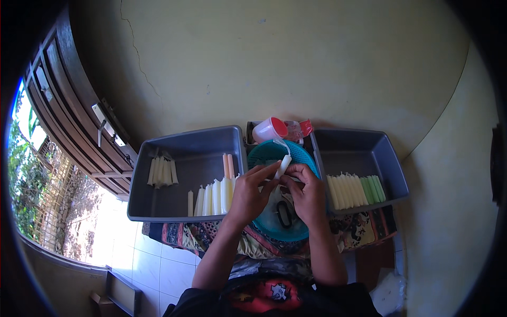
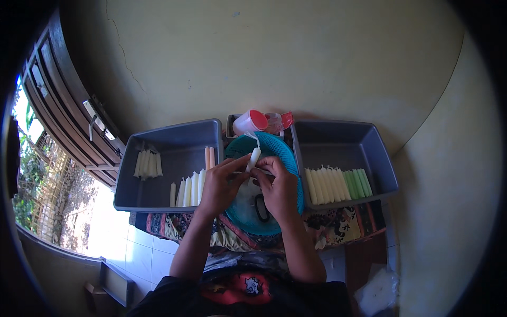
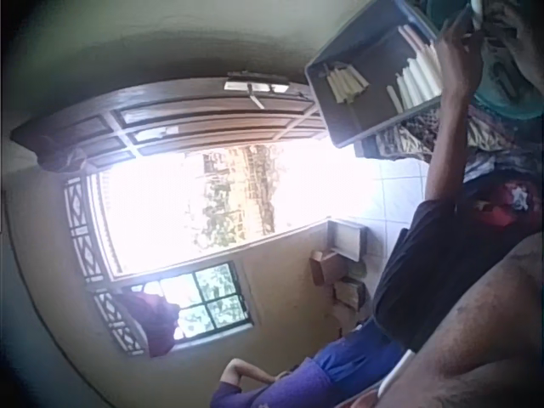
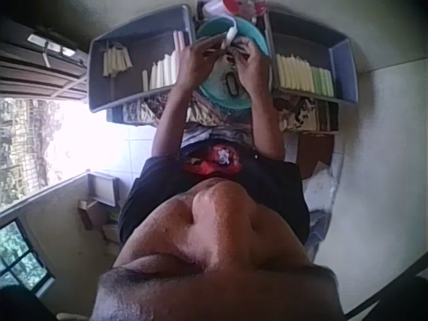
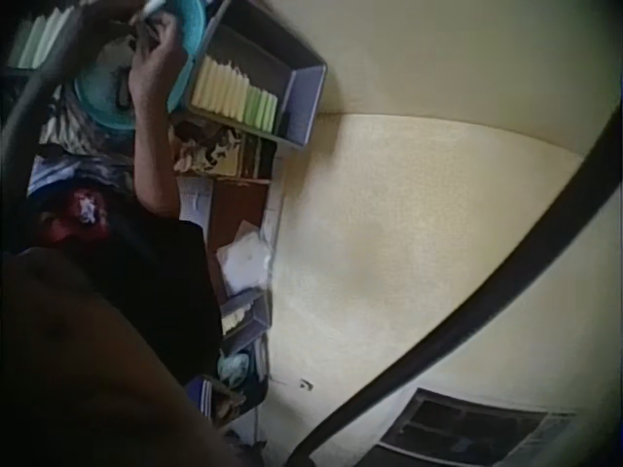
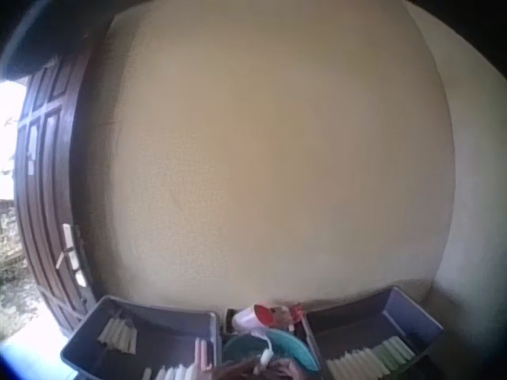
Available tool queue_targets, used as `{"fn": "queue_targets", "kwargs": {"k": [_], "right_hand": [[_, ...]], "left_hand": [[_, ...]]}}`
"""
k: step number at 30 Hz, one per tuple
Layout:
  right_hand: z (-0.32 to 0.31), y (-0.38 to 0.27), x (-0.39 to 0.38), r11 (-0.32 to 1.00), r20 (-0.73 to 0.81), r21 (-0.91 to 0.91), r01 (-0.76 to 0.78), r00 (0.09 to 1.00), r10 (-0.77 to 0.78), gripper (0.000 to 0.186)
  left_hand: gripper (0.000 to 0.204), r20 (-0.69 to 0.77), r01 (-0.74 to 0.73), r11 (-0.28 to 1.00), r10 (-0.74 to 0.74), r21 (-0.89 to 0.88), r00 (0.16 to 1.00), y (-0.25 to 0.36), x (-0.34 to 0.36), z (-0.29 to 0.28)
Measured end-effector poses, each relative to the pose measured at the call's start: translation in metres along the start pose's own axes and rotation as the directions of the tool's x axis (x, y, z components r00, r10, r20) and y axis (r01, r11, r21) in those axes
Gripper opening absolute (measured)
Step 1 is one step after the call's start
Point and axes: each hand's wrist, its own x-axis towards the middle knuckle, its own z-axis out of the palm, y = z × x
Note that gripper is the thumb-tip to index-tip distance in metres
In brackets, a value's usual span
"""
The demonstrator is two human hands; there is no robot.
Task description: The person packages ice pops by taking individual frozen tubes from a large bin and placing them into a grey sorting tray, repeatedly handling and organizing them.
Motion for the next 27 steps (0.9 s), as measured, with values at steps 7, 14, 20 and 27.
{"fn": "queue_targets", "kwargs": {"k": [7, 14, 20, 27], "right_hand": [[-0.012, 0.004, -0.021, 0.958, -0.003, -0.280, -0.060, 0.998, 0.061, 0.040], [-0.008, 0.020, -0.036, 0.572, 0.143, -0.816, -0.088, 0.927, 0.347, 0.059], [-0.004, 0.033, -0.034, 0.521, 0.185, -0.850, -0.081, 0.879, 0.439, 0.053], [-0.004, 0.056, -0.040, 0.542, 0.229, -0.840, 0.035, 0.928, 0.295, 0.039]], "left_hand": [[0.048, 0.012, -0.074, 0.974, 0.073, 0.215, 0.997, 0.000, 0.006, -0.005], [0.048, -0.005, -0.138, 0.911, 0.151, 0.389, 0.988, 0.001, 0.011, -0.033], [0.048, 0.007, -0.130, 0.907, 0.139, 0.401, 0.990, -0.018, 0.005, -0.033], [0.047, -0.021, -0.110, 0.917, 0.127, 0.383, 0.992, -0.025, 0.002, -0.029]]}}
